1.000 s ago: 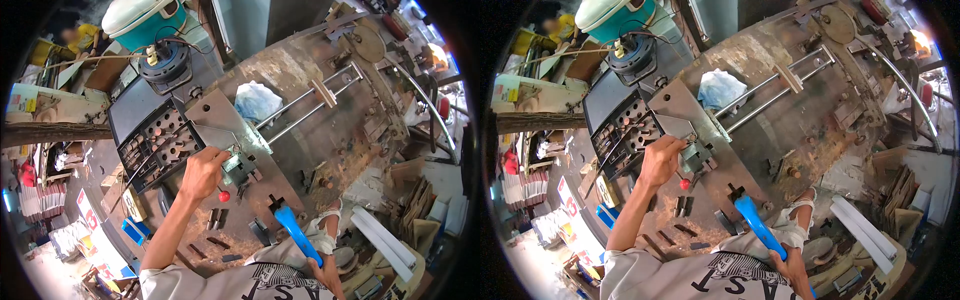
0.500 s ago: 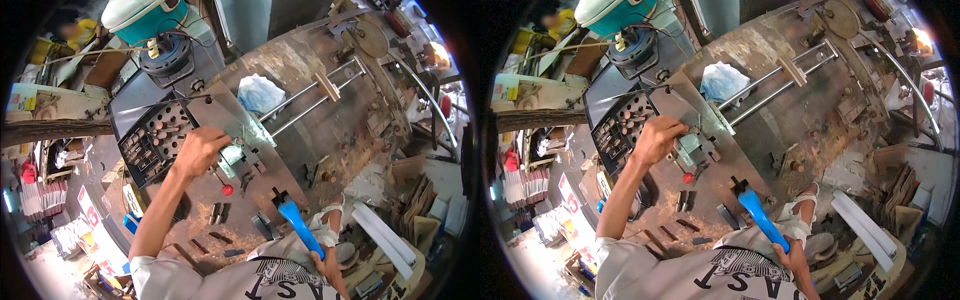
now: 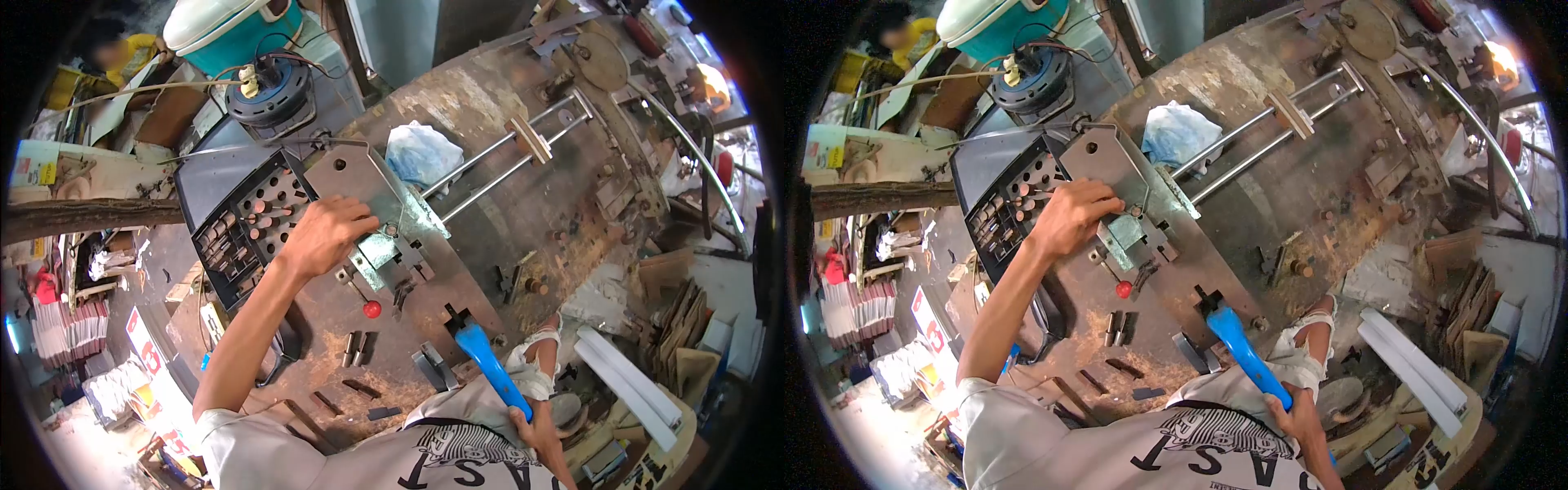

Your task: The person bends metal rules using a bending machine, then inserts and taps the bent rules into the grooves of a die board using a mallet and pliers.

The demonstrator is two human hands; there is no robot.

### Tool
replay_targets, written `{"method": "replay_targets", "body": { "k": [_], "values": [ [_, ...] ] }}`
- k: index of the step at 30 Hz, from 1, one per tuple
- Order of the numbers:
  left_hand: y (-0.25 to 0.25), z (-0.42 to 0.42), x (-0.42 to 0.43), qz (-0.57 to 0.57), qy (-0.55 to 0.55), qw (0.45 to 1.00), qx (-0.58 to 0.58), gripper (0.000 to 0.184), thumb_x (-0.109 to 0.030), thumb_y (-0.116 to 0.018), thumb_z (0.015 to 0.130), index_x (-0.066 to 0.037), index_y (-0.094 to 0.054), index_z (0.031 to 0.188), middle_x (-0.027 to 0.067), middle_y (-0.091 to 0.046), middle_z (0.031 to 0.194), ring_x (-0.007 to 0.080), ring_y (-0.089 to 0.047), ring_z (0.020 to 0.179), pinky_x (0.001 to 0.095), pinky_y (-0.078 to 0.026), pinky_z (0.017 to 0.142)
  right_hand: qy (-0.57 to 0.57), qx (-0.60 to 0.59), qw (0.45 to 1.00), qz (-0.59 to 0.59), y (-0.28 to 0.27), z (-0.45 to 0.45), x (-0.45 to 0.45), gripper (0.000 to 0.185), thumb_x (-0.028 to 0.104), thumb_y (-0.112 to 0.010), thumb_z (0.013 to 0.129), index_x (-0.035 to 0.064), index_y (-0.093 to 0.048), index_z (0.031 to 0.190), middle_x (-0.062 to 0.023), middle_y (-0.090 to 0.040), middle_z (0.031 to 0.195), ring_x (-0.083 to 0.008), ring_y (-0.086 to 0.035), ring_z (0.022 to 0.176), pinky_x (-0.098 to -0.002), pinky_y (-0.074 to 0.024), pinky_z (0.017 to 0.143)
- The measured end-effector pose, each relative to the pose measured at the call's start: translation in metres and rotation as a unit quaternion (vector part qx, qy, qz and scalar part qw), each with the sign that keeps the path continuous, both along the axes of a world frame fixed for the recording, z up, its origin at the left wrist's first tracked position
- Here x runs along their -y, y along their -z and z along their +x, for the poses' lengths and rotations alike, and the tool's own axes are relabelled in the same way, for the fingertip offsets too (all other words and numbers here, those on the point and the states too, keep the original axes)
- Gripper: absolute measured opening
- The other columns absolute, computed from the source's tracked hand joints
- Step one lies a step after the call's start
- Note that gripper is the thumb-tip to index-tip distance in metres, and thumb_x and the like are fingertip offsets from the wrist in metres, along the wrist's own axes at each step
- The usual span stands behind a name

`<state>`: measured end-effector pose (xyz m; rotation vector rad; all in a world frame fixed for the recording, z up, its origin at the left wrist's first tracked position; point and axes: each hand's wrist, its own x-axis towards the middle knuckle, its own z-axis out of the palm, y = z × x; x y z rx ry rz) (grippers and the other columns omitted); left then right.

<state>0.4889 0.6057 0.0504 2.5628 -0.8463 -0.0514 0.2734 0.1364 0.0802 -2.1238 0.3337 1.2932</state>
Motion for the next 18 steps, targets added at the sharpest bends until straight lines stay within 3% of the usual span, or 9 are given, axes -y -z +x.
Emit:
{"method": "replay_targets", "body": {
  "k": [2, 5, 10, 13, 16, 18],
  "values": [
    [0.002, 0.005, -0.001, -0.036, 0.022, 0.999, -0.004, 0.035, 0.002, -0.065, 0.062, -0.002, -0.065, 0.097, 0.0108, -0.060, 0.087, 0.0335, -0.060, 0.088, 0.0433, -0.048, 0.075, -0.032, 0.156, 0.987, -0.012, 0.016, -0.022, 0.013, 0.063, 0.054, -0.065, 0.088, -0.0089, -0.068, 0.091, -0.0232, -0.061, 0.067, -0.0314, -0.059, 0.064, -0.0438, -0.0470, 0.063],
    [0.001, 0.005, -0.001, -0.007, 0.024, 1.000, 0.005, 0.034, 0.002, -0.066, 0.063, -0.002, -0.065, 0.097, 0.0110, -0.058, 0.085, 0.0334, -0.059, 0.088, 0.0436, -0.047, 0.075, 0.011, 0.152, 0.988, 0.037, -0.011, 0.004, -0.012, 0.058, 0.049, -0.065, 0.089, -0.0080, -0.066, 0.083, -0.0187, -0.058, 0.061, -0.0284, -0.054, 0.054, -0.0419, -0.0439, 0.056],
    [-0.013, -0.003, 0.003, -0.027, 0.033, 0.997, 0.065, 0.038, 0.003, -0.065, 0.060, -0.001, -0.063, 0.098, 0.0117, -0.056, 0.086, 0.0346, -0.057, 0.083, 0.0423, -0.048, 0.070, 0.037, 0.165, 0.985, 0.033, -0.022, 0.010, -0.020, 0.056, 0.048, -0.065, 0.090, -0.0077, -0.067, 0.084, -0.0187, -0.057, 0.059, -0.0287, -0.053, 0.053, -0.0435, -0.0436, 0.056],
    [-0.059, -0.025, 0.019, -0.028, 0.026, 0.994, 0.102, 0.039, -0.003, -0.066, 0.061, 0.002, -0.065, 0.100, 0.0129, -0.059, 0.087, 0.0335, -0.058, 0.080, 0.0424, -0.048, 0.067, 0.034, 0.164, 0.986, 0.020, -0.026, 0.005, -0.021, 0.057, 0.049, -0.065, 0.090, -0.0072, -0.067, 0.081, -0.0174, -0.056, 0.057, -0.0277, -0.053, 0.052, -0.0441, -0.0429, 0.054],
    [-0.105, -0.053, 0.049, -0.021, 0.063, 0.983, 0.170, 0.035, -0.008, -0.065, 0.062, 0.004, -0.067, 0.095, 0.0124, -0.062, 0.086, 0.0279, -0.063, 0.078, 0.0374, -0.049, 0.062, 0.032, 0.143, 0.988, 0.047, 0.015, -0.003, 0.003, 0.060, 0.051, -0.066, 0.090, -0.0068, -0.066, 0.076, -0.0153, -0.054, 0.054, -0.0261, -0.054, 0.051, -0.0447, -0.0426, 0.053],
    [-0.144, -0.072, 0.080, 0.000, 0.106, 0.967, 0.232, 0.024, -0.006, -0.070, 0.067, 0.002, -0.068, 0.089, 0.0105, -0.064, 0.084, 0.0233, -0.065, 0.078, 0.0326, -0.049, 0.061, -0.054, 0.174, 0.981, 0.066, 0.026, -0.005, 0.017, 0.057, 0.051, -0.063, 0.093, -0.0062, -0.069, 0.088, -0.0137, -0.062, 0.066, -0.0239, -0.059, 0.060, -0.0403, -0.0458, 0.060]
  ]
}}
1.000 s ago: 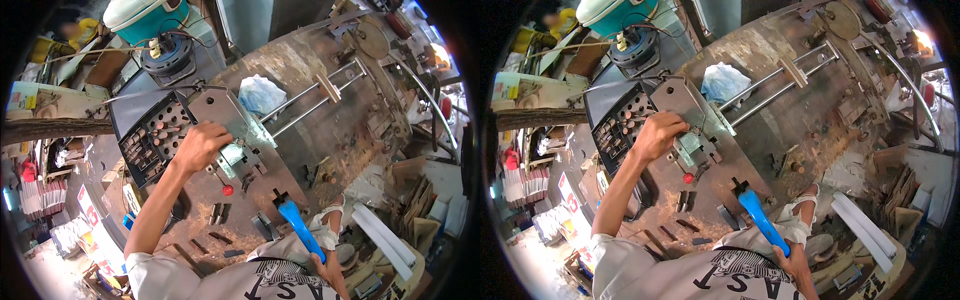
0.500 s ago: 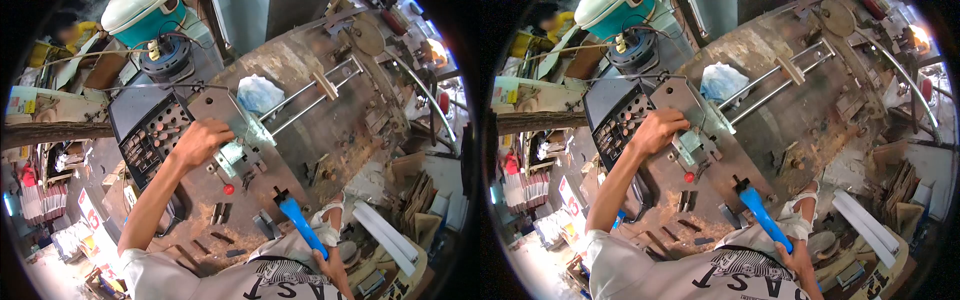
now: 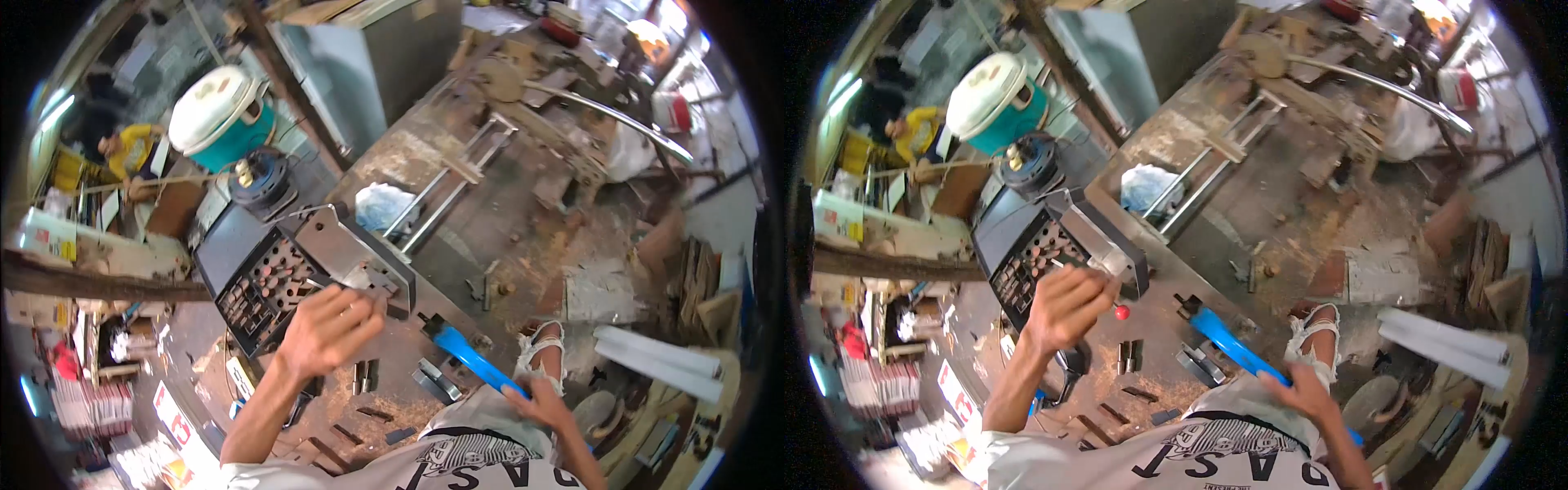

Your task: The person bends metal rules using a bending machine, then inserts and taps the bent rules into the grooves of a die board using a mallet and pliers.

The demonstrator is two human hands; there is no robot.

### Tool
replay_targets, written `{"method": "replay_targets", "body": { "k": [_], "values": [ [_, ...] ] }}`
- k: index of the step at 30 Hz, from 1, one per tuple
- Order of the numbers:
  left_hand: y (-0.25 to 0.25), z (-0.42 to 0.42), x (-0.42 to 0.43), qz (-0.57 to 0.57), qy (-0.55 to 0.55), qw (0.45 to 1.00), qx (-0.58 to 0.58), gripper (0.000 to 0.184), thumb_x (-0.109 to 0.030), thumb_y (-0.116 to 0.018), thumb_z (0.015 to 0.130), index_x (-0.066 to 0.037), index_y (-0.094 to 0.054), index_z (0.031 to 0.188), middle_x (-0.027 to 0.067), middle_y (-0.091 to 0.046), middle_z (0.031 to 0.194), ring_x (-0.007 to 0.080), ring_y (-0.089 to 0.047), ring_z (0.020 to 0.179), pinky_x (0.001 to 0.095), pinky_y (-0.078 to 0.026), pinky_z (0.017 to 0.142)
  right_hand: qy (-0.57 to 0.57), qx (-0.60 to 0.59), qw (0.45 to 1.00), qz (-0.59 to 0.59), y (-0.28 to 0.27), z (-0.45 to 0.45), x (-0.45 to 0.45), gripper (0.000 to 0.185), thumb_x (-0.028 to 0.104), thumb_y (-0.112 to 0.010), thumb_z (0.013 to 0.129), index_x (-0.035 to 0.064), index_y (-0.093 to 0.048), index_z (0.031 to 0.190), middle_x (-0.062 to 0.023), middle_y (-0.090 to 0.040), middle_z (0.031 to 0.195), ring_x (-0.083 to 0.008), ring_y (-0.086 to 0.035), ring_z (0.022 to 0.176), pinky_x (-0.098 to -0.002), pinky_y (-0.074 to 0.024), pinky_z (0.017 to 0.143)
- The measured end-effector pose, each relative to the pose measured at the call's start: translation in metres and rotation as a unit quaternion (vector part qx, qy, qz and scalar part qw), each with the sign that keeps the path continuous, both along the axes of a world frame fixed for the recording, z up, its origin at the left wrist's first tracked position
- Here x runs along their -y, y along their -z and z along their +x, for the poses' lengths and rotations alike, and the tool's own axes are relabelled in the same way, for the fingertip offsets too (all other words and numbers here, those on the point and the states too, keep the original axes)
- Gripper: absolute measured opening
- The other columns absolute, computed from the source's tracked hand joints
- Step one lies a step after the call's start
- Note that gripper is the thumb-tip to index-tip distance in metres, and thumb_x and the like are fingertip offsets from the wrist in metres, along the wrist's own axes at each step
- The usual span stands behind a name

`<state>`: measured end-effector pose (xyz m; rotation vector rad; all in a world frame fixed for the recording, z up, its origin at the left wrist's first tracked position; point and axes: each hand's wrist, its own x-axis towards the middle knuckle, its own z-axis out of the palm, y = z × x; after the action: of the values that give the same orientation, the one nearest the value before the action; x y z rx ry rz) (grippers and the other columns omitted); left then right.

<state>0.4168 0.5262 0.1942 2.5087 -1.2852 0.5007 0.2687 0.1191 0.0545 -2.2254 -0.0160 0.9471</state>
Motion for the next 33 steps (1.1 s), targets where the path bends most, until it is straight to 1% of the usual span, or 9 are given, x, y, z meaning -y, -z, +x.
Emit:
{"method": "replay_targets", "body": {
  "k": [1, 5, 12, 17, 21, 23, 30, 31, 33],
  "values": [
    [-0.011, -0.009, 0.017, 0.001, 0.022, 1.000, 0.010, 0.024, -0.006, -0.070, 0.067, 0.002, -0.068, 0.089, 0.0105, -0.064, 0.084, 0.0233, -0.065, 0.078, 0.0326, -0.049, 0.061, 0.066, 0.173, 0.980, 0.068, -0.013, 0.014, -0.014, 0.056, 0.050, -0.061, 0.094, -0.0058, -0.069, 0.097, -0.0126, -0.065, 0.077, -0.0224, -0.061, 0.070, -0.0371, -0.0469, 0.065],
    [-0.056, -0.045, 0.087, 0.018, 0.126, 0.977, 0.172, 0.008, -0.003, -0.072, 0.077, -0.004, -0.068, 0.084, 0.0030, -0.063, 0.079, 0.0154, -0.064, 0.077, 0.0260, -0.047, 0.062, 0.094, 0.193, 0.840, 0.499, -0.148, 0.101, -0.025, 0.061, 0.046, -0.054, 0.099, -0.0047, -0.060, 0.132, -0.0135, -0.066, 0.128, -0.0198, -0.060, 0.115, -0.0336, -0.0420, 0.102],
    [-0.091, -0.086, 0.192, 0.023, 0.322, 0.918, 0.231, 0.008, -0.004, -0.070, 0.076, -0.009, -0.065, 0.080, 0.0011, -0.066, 0.085, 0.0169, -0.067, 0.082, 0.0258, -0.054, 0.072, 0.090, 0.040, 0.866, 0.490, -0.240, 0.017, 0.033, 0.035, 0.013, -0.082, 0.084, -0.0094, -0.069, 0.108, -0.0106, -0.072, 0.103, -0.0142, -0.065, 0.097, -0.0294, -0.0495, 0.088],
    [-0.082, -0.104, 0.298, -0.009, 0.503, 0.843, 0.192, 0.025, -0.019, -0.072, 0.073, -0.008, -0.064, 0.094, 0.0061, -0.068, 0.103, 0.0214, -0.065, 0.095, 0.0339, -0.052, 0.084, 0.117, 0.386, 0.844, 0.354, -0.237, -0.097, 0.091, 0.031, 0.019, -0.085, 0.078, -0.0016, -0.062, 0.084, -0.0062, -0.061, 0.074, -0.0159, -0.059, 0.071, -0.0342, -0.0455, 0.066],
    [-0.103, -0.188, 0.421, 0.017, 0.605, 0.782, 0.147, 0.047, -0.030, -0.076, 0.069, -0.008, -0.060, 0.107, 0.0090, -0.064, 0.112, 0.0236, -0.061, 0.105, 0.0397, -0.047, 0.092, 0.363, 0.427, 0.803, 0.205, -0.226, -0.239, 0.126, 0.017, 0.007, -0.079, 0.076, 0.0035, -0.063, 0.078, -0.0050, -0.060, 0.072, -0.0206, -0.057, 0.075, -0.0362, -0.0413, 0.083],
    [-0.115, -0.251, 0.468, 0.041, 0.633, 0.764, 0.118, 0.058, -0.035, -0.078, 0.066, -0.008, -0.059, 0.113, 0.0105, -0.063, 0.117, 0.0247, -0.059, 0.110, 0.0427, -0.044, 0.097, 0.372, 0.483, 0.785, -0.112, -0.198, -0.312, 0.139, 0.009, 0.000, -0.069, 0.077, 0.0084, -0.064, 0.077, -0.0028, -0.061, 0.072, -0.0172, -0.058, 0.080, -0.0348, -0.0347, 0.092],
    [-0.102, -0.458, 0.588, 0.124, 0.637, 0.761, 0.014, 0.097, -0.054, -0.086, 0.058, -0.007, -0.053, 0.136, 0.0156, -0.057, 0.132, 0.0285, -0.051, 0.127, 0.0530, -0.034, 0.112, 0.488, 0.300, 0.701, -0.425, -0.070, -0.562, 0.168, 0.013, 0.004, -0.065, 0.074, 0.0119, -0.065, 0.084, 0.0013, -0.068, 0.085, -0.0143, -0.060, 0.085, -0.0368, -0.0311, 0.098],
    [-0.061, -0.475, 0.608, 0.067, 0.650, 0.756, 0.035, 0.105, -0.059, -0.092, 0.044, -0.006, -0.060, 0.128, 0.0132, -0.061, 0.120, 0.0300, -0.056, 0.115, 0.0503, -0.039, 0.104, 0.497, 0.303, 0.694, -0.424, -0.047, -0.600, 0.169, 0.013, 0.004, -0.065, 0.074, 0.0119, -0.065, 0.084, 0.0013, -0.068, 0.085, -0.0143, -0.060, 0.085, -0.0368, -0.0311, 0.098],
    [0.015, -0.501, 0.625, -0.133, 0.705, 0.690, -0.094, 0.049, -0.041, -0.095, 0.058, -0.006, -0.070, 0.081, 0.0046, -0.063, 0.077, 0.0251, -0.060, 0.072, 0.0407, -0.047, 0.071, 0.521, 0.276, 0.643, -0.488, 0.008, -0.649, 0.164, 0.016, 0.008, -0.067, 0.072, 0.0126, -0.066, 0.087, 0.0020, -0.068, 0.089, -0.0133, -0.060, 0.088, -0.0369, -0.0316, 0.098]
  ]
}}
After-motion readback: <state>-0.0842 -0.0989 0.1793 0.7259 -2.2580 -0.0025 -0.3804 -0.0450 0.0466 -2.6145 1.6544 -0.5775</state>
